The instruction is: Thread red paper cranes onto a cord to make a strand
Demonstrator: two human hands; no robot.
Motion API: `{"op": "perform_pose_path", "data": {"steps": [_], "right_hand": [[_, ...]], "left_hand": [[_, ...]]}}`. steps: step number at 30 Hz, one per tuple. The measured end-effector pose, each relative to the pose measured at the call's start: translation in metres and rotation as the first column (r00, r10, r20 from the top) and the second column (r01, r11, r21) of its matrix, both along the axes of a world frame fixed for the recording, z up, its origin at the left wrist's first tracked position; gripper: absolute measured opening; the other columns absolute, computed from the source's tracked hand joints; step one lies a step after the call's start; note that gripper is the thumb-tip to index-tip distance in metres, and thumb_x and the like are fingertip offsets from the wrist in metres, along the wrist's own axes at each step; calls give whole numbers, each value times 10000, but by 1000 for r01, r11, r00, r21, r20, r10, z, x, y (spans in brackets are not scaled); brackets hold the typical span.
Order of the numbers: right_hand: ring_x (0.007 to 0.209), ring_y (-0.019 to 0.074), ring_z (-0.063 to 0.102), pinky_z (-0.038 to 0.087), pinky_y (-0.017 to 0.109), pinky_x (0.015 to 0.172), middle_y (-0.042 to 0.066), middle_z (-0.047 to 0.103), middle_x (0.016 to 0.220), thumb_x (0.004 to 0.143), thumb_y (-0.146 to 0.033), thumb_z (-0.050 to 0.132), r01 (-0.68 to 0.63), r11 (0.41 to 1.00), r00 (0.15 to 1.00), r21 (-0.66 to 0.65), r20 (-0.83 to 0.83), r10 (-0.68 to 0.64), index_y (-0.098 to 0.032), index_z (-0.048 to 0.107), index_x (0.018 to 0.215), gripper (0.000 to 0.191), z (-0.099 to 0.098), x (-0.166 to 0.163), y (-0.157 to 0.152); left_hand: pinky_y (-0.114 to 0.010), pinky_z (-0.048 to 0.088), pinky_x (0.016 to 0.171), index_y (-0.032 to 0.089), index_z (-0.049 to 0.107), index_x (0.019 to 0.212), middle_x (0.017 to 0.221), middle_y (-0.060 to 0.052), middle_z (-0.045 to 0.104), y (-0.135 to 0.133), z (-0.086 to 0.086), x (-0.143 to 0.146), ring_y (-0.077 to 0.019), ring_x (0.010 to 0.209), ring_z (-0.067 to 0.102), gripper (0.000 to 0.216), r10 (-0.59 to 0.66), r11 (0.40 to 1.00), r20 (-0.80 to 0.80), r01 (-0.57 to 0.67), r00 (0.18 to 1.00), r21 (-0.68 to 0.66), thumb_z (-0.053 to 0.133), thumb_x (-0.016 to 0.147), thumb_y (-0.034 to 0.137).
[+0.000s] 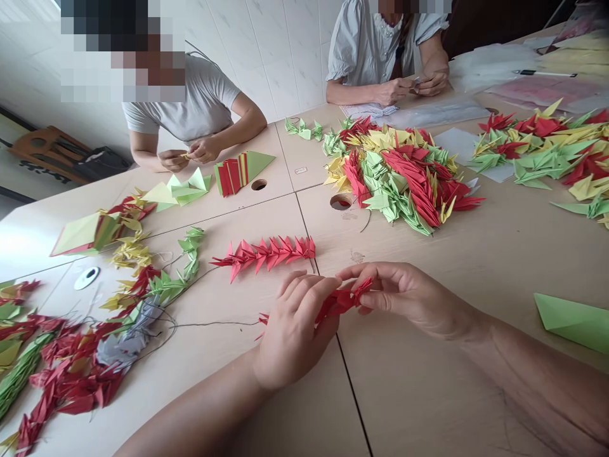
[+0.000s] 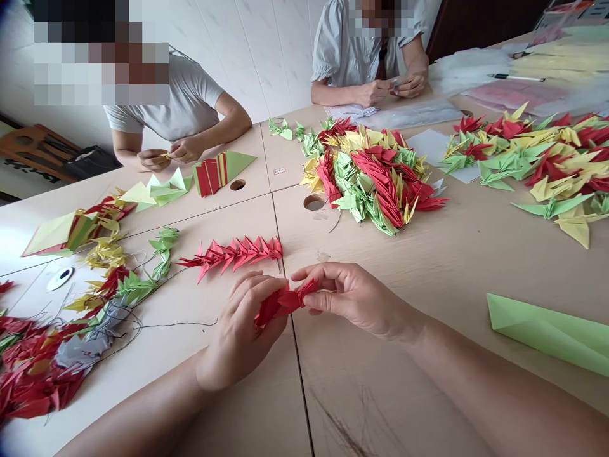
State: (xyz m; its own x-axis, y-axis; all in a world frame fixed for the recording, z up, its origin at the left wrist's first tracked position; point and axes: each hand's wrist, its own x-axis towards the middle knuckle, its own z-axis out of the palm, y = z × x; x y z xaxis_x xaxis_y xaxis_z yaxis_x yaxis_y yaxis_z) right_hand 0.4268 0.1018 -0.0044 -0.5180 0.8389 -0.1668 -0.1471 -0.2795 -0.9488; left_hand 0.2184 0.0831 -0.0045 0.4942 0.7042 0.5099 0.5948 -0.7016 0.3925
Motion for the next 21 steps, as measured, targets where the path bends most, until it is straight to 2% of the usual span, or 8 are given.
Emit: {"op": "perform_pose_path", "data": {"steps": [3, 6, 14, 21], "right_hand": [[899, 153, 633, 545, 310, 786, 47, 674, 1053, 762, -342, 742, -59, 995, 998, -85, 20, 61, -187, 677, 864, 197, -1, -1, -1], [819, 127, 620, 539, 288, 751, 9, 684, 867, 770, -340, 736, -121, 986, 992, -116, 21, 124, -185, 669, 839, 182, -3, -3, -2], [842, 143, 634, 529, 261, 671, 12, 685, 837, 775, -364, 729, -149, 972, 987, -181, 39, 159, -181, 649, 855, 215, -7, -6, -2], [765, 124, 605, 502, 297, 750, 10, 661, 787, 711, -377, 779, -97, 988, 994, -123, 28, 101, -147, 667, 788, 267, -9, -9, 1]], "left_hand": [[-378, 427, 928, 183, 486, 1168, 962, -58, 673, 1, -1, 0, -181, 919, 602, 352, -13, 994, -52, 19, 999, 109, 555, 840, 74], [-365, 420, 924, 174, 500, 1169, 960, -59, 688, 1, 0, 1, -177, 934, 607, 344, -23, 988, -76, 34, 997, 148, 548, 848, 59], [-373, 401, 943, 172, 515, 1168, 947, -48, 709, 1, -2, 1, -171, 914, 622, 326, -24, 972, -123, 52, 992, 229, 549, 860, 72], [-369, 404, 941, 200, 492, 1194, 939, -30, 708, 0, -2, 6, -169, 884, 640, 381, 20, 969, -126, 12, 992, 248, 542, 841, 69]]}}
